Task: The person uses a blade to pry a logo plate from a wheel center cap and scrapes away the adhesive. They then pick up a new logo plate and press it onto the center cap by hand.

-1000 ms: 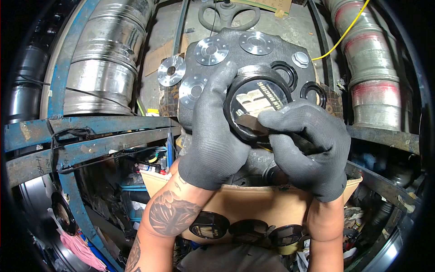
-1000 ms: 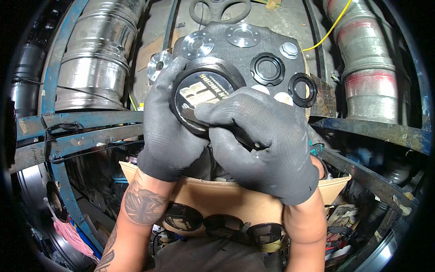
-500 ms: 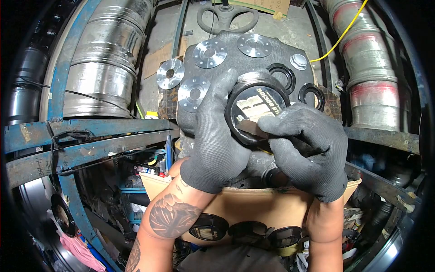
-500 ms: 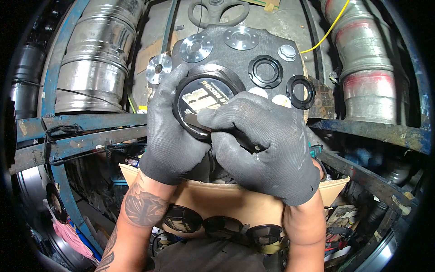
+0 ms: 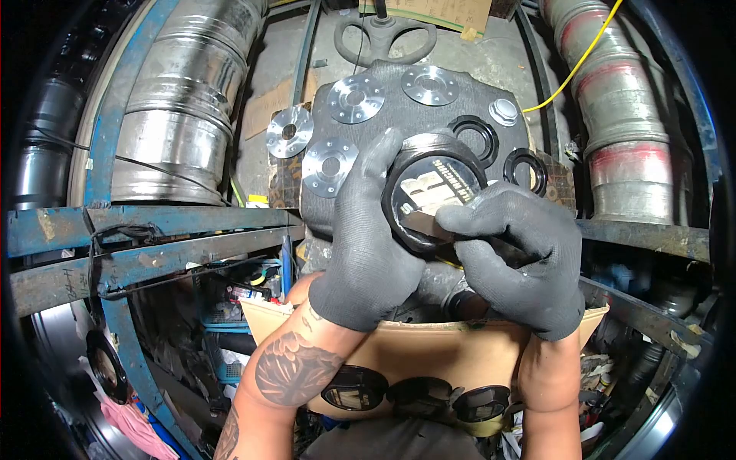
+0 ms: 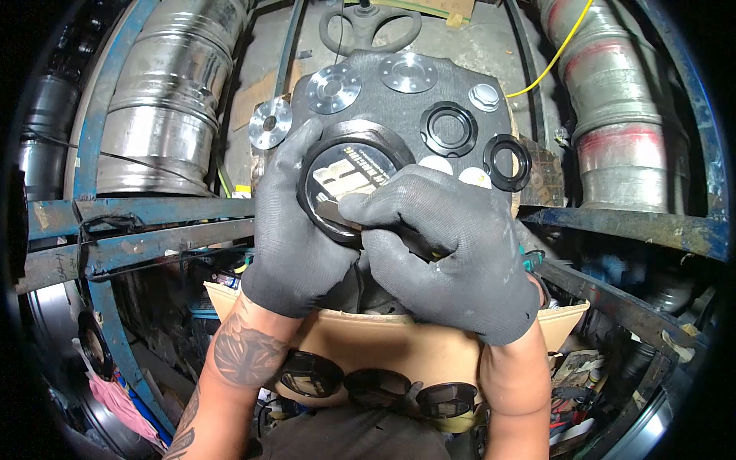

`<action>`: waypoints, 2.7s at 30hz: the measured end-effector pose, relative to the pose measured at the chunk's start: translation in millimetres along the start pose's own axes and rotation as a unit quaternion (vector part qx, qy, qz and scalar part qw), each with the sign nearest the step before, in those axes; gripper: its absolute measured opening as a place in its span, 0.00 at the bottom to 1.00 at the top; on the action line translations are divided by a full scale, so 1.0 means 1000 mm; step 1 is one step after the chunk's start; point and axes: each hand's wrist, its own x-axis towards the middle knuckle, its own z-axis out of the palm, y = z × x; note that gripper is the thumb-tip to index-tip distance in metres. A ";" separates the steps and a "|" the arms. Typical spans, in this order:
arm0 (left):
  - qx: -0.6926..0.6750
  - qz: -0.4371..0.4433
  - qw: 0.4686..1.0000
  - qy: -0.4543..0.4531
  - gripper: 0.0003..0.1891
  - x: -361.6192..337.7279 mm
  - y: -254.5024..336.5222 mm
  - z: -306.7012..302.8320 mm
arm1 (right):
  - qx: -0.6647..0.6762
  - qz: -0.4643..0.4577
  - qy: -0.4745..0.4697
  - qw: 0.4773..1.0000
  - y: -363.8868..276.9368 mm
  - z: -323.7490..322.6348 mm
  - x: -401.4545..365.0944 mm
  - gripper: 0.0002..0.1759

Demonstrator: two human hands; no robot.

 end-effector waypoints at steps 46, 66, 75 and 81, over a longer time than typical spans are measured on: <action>-0.002 0.002 0.999 -0.049 0.20 0.001 -0.003 -0.014 | -0.003 -0.018 -0.010 1.000 0.001 -0.003 -0.001 0.11; 0.044 0.031 0.994 0.097 0.20 0.003 0.002 -0.003 | -0.004 -0.042 0.030 0.999 -0.003 0.008 0.002 0.14; -0.067 0.027 0.994 0.080 0.21 0.000 0.005 0.004 | -0.017 -0.071 0.048 0.996 -0.003 0.013 -0.002 0.15; -0.082 0.019 0.993 0.087 0.23 -0.002 0.007 0.008 | 0.005 -0.060 0.046 0.997 -0.002 0.014 -0.002 0.14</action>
